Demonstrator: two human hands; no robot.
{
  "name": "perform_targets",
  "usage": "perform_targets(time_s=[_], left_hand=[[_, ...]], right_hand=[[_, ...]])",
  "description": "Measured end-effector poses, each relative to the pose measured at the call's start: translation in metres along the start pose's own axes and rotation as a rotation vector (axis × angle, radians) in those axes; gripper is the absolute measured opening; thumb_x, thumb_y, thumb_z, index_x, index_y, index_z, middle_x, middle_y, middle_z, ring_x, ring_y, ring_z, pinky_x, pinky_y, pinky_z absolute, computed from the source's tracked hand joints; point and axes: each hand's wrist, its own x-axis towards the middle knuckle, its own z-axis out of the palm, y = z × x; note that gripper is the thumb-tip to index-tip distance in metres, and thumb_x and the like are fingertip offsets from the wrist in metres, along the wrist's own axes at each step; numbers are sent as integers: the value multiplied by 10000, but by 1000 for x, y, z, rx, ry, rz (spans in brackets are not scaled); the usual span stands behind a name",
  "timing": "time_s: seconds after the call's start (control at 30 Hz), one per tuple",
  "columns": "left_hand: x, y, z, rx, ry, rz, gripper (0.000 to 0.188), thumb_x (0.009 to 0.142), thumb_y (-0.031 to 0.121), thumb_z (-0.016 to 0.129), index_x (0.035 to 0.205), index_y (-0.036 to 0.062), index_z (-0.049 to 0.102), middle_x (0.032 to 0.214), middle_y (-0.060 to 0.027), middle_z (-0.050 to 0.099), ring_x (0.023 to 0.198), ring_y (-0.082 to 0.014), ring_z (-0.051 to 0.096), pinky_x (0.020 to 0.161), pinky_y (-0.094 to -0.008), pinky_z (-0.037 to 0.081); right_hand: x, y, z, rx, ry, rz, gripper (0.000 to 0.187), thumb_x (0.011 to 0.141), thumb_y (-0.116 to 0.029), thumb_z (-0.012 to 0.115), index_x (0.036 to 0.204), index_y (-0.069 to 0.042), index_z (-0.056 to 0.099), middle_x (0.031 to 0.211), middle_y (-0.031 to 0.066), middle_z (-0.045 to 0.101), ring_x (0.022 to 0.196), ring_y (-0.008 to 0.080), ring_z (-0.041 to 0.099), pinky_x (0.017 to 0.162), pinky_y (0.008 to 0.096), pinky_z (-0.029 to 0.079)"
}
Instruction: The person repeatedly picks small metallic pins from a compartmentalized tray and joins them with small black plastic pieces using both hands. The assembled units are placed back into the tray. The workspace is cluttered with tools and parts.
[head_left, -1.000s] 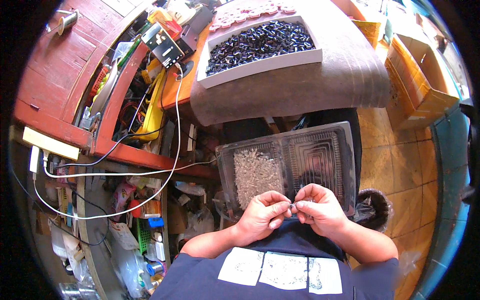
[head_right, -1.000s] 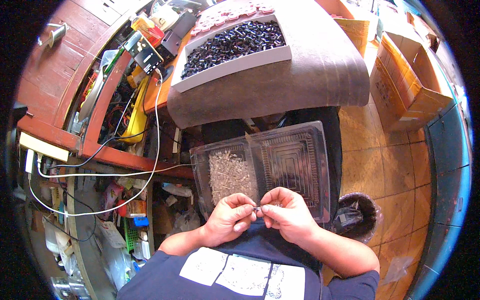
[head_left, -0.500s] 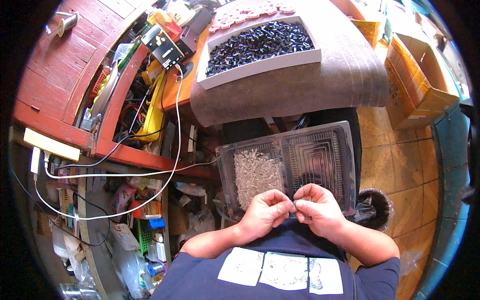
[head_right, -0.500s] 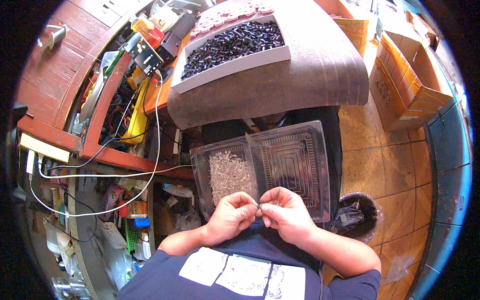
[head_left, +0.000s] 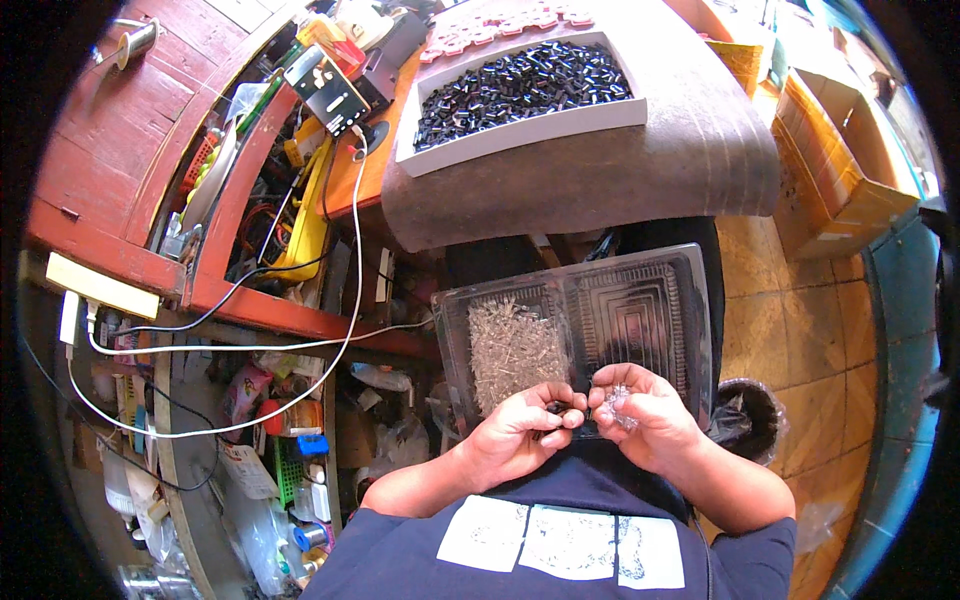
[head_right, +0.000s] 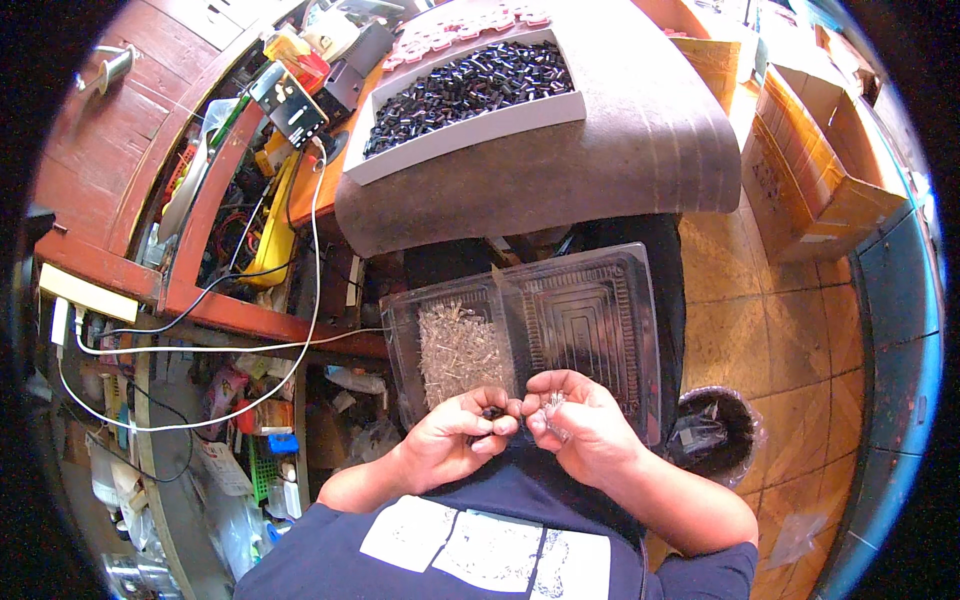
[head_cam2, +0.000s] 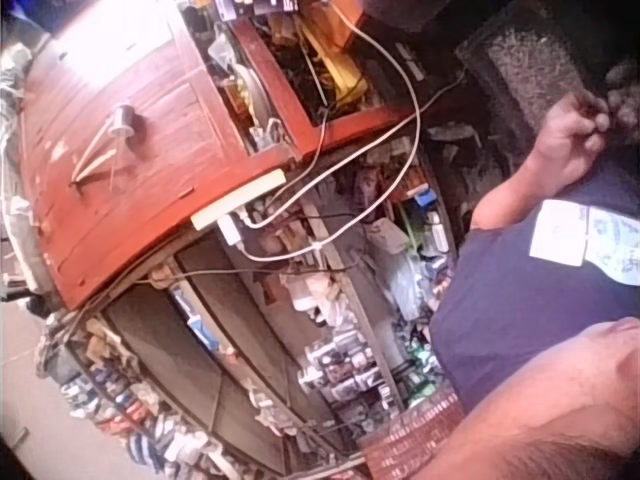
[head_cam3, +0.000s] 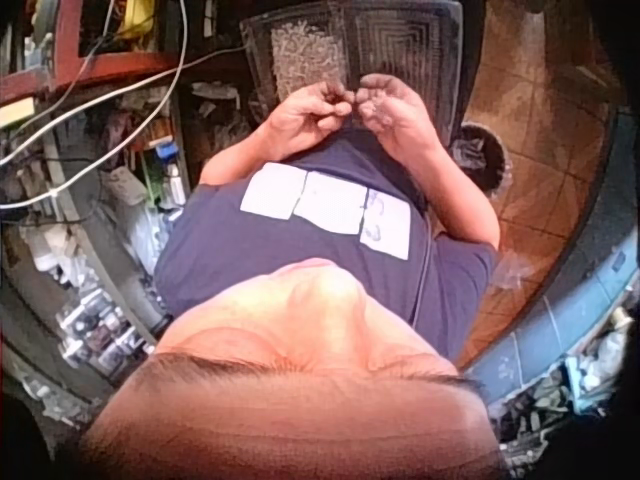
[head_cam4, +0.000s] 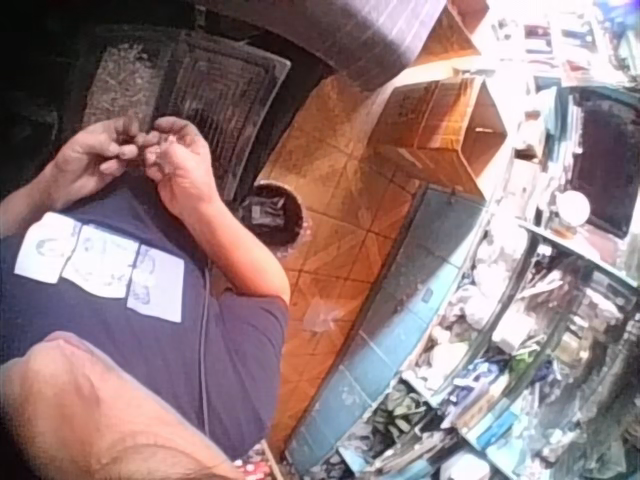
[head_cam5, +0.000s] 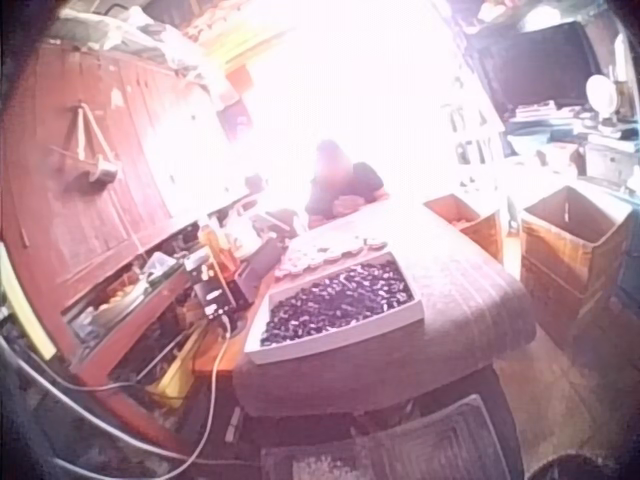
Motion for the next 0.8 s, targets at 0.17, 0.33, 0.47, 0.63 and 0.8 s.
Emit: perform_targets(time_s=[0.17,0.33,0.47,0.63,0.8], left_hand=[[0,-1,0,26,37,-11,155,892,66,527,1033,8,555,960,-87,595,698,-107,518,545,-183,406],[2,-3,-9,44,-26,16,163,910,130,528,1025,20,559,960,-82,600,655,-85,490,513,-164,391],[1,-6,-10,69,-28,61,168,911,149,529,1014,22,567,972,-78,598,645,-84,479,514,-163,390],[0,-5,-2,83,11,72,149,910,121,526,1011,23,574,981,-88,603,660,-96,487,536,-180,404],[-3,-5,3,118,52,93,156,910,109,524,1024,14,571,975,-106,607,639,-97,487,523,-178,396]], right_hand=[[0,-1,-4,-59,-30,17,238,842,-8,549,1075,12,505,856,125,616,662,147,576,544,205,452],[1,-2,0,-92,-39,31,176,887,-48,523,1054,8,516,823,137,621,598,146,556,461,197,400],[2,1,-5,-57,-77,34,139,899,-80,530,1012,0,518,773,129,621,551,130,541,416,195,376],[0,1,-5,-139,-42,46,136,892,-92,553,992,-1,557,728,92,606,533,111,525,409,189,362],[-2,0,-1,-157,-2,23,147,878,-85,573,999,-1,564,678,54,577,514,100,511,412,186,361]])
